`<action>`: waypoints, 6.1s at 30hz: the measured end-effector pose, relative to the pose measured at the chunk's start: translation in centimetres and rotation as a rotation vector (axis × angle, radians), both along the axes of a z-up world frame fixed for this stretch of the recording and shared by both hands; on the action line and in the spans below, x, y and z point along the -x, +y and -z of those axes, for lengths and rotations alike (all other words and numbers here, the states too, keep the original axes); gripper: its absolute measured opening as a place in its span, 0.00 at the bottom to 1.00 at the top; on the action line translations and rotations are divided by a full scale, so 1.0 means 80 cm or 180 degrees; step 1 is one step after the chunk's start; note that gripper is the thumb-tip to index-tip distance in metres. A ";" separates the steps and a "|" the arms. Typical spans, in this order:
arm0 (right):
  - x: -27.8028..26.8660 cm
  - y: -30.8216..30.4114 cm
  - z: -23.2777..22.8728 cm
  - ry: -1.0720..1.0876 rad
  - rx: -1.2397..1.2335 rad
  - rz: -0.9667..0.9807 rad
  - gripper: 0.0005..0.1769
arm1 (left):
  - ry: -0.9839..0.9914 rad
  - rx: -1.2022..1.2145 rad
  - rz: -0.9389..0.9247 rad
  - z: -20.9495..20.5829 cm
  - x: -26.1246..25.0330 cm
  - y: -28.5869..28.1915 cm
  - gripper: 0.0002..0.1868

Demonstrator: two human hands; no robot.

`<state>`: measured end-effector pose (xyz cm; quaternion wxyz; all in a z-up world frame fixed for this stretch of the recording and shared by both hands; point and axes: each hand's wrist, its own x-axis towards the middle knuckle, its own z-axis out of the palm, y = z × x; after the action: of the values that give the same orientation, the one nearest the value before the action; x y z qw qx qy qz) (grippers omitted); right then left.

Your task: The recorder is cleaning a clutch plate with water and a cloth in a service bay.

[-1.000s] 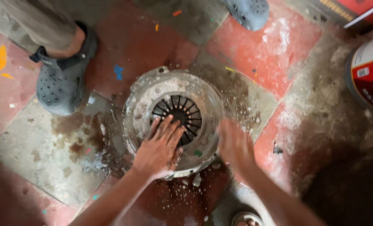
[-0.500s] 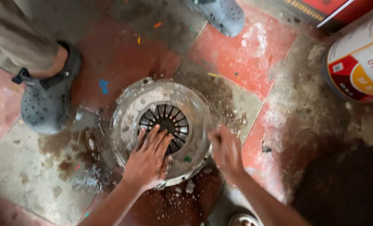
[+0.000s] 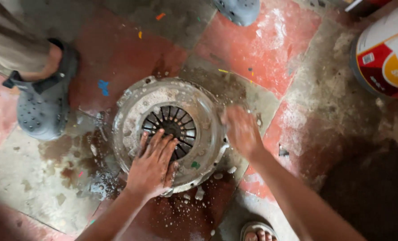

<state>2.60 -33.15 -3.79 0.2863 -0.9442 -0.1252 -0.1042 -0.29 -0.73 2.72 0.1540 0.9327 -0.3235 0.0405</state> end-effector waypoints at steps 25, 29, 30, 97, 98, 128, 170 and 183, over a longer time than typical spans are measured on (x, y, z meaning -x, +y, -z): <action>0.023 0.016 0.051 0.0680 -0.5137 -0.0064 0.18 | -0.0074 0.0066 -0.0058 -0.005 -0.003 -0.013 0.30; 0.034 0.013 0.023 0.0223 -0.2999 0.0214 0.23 | 0.0090 0.0110 -0.0102 -0.004 0.003 -0.015 0.30; 0.013 0.019 0.049 0.0231 -0.3005 0.0242 0.23 | 0.0109 0.0104 -0.0082 -0.007 0.006 -0.014 0.30; -0.145 -0.011 -0.007 0.0843 -0.1079 0.0386 0.08 | -0.0040 0.0247 -0.0134 -0.007 -0.006 -0.019 0.30; -0.137 -0.008 -0.037 0.2204 -0.1892 0.0837 0.05 | -0.0027 0.0285 -0.0132 -0.010 -0.003 -0.017 0.30; -0.032 -0.025 0.069 0.1495 -0.6156 -0.0552 0.25 | -0.0004 0.0120 -0.0144 0.009 0.000 -0.010 0.29; 0.097 0.059 -0.073 0.2190 -0.6340 0.2474 0.23 | 0.0283 -0.0843 -0.0134 0.010 0.008 -0.001 0.36; 0.112 0.074 -0.070 0.0431 -0.0051 0.0486 0.08 | 0.0346 -0.0723 -0.0146 0.000 0.010 0.002 0.34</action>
<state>-6.37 -27.22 1.78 0.2928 -0.9536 -0.0323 -0.0626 -1.07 -0.60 2.74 0.0637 0.9521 -0.2958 -0.0435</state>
